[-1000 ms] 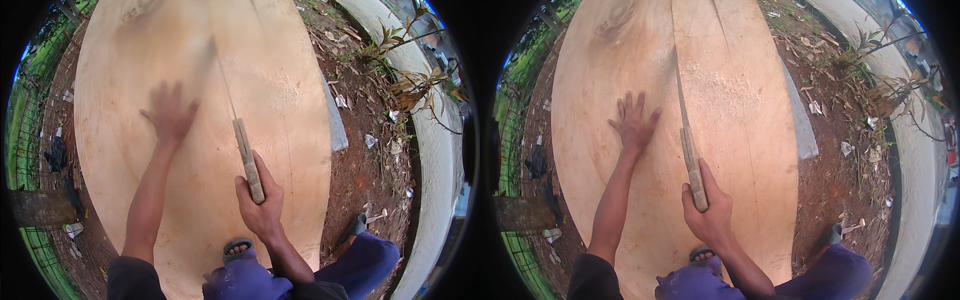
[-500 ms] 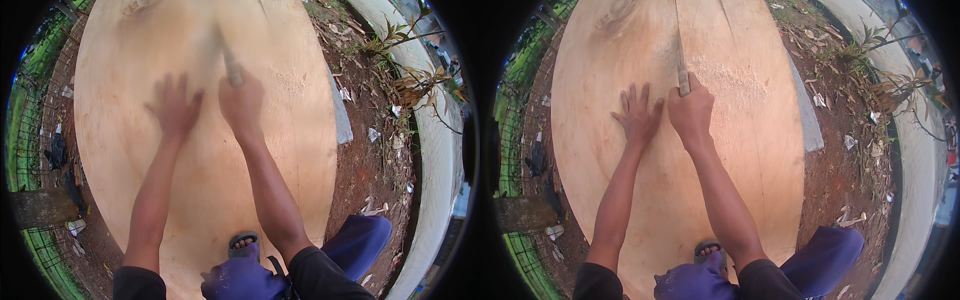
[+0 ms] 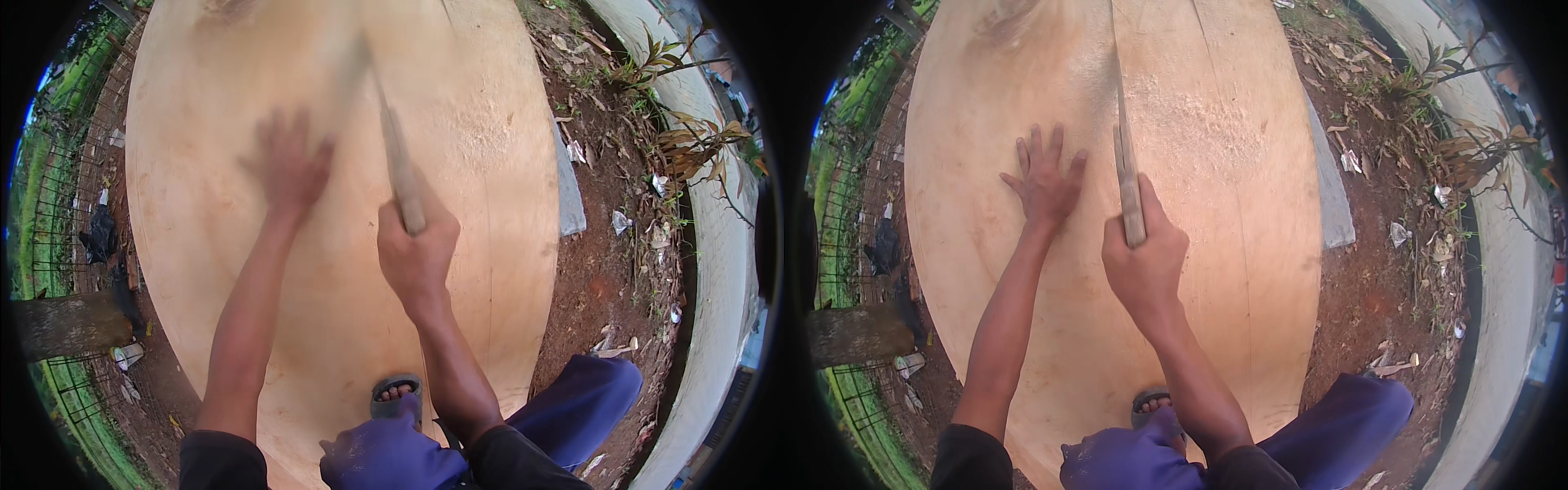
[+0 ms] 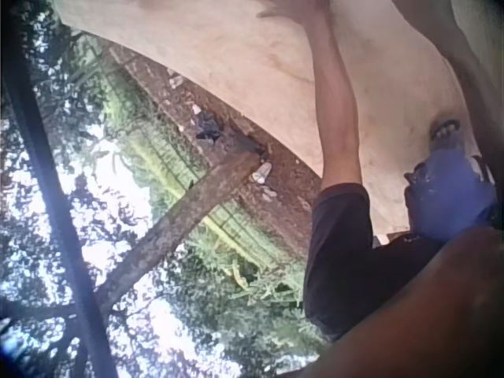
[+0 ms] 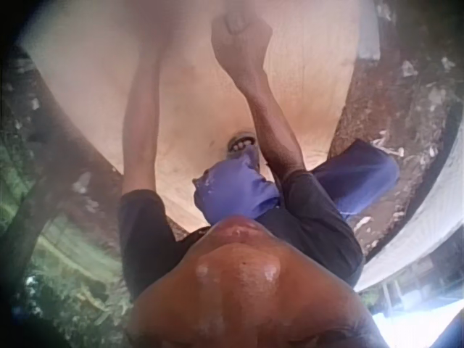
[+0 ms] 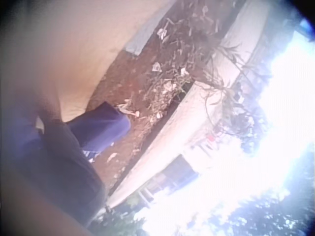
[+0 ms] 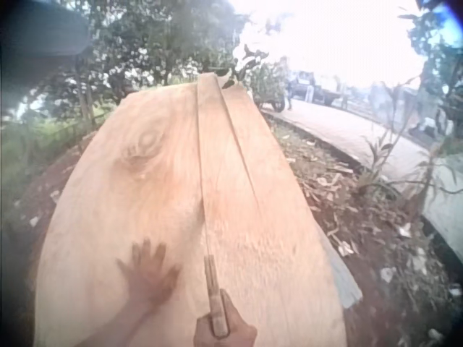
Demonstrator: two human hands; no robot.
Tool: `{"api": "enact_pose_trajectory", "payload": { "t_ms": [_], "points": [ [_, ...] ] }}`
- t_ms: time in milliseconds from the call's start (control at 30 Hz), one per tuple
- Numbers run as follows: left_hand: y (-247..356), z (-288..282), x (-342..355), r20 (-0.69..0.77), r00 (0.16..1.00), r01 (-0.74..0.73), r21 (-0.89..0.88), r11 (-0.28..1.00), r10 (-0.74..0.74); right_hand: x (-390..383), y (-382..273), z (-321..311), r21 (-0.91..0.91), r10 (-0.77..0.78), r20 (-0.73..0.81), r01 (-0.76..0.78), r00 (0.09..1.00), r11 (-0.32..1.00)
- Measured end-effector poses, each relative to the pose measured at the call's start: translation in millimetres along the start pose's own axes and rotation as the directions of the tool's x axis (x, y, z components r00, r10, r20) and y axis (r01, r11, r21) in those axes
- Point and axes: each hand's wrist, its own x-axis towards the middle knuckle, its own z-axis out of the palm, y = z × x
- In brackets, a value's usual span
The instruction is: The person scrapes a large, light-colored wooden board with a hand scraper, moving the tool back and forth across the surface while holding the board steady with the left hand. The person occasionally pauses to wipe away wood dust with the left hand.
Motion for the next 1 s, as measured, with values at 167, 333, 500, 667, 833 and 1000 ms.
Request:
{"api": "enact_pose_trajectory", "payload": {
  "t_ms": [167,333,500,667,833,1000],
  "points": [
    [21.9,-9.3,7.7,0.034,0.999,-0.007,-0.016,1.000,0.007,129.4,-9.7,48.3,-0.187,-0.202,-0.057,0.188,0.978,0.964],
    [-8.7,-0.1,-4.9,0.019,1.000,0.021,0.005,1.000,-0.021,-77.8,36.9,-34.9,-0.052,-0.214,-0.005,0.214,0.977,0.975],
    [1.8,-1.5,-2.5,0.023,0.999,0.022,0.003,1.000,-0.022,-38.0,21.6,-16.4,0.002,-0.115,-0.035,0.115,0.993,0.993],
    [22.7,-5.9,8.6,0.016,0.999,-0.032,-0.033,0.999,0.033,152.3,-3.1,56.5,-0.261,-0.350,-0.111,0.313,0.930,0.913],
    [-6.2,-1.6,-4.8,0.021,1.000,0.005,0.019,1.000,-0.005,-22.5,16.9,-10.2,-0.059,-0.063,0.039,0.066,0.997,0.996],
    [-9.5,7.4,-9.7,-0.022,1.000,-0.005,0.018,1.000,0.005,-99.4,45.0,-41.0,0.025,-0.119,-0.007,0.119,0.993,0.993]
  ]
}}
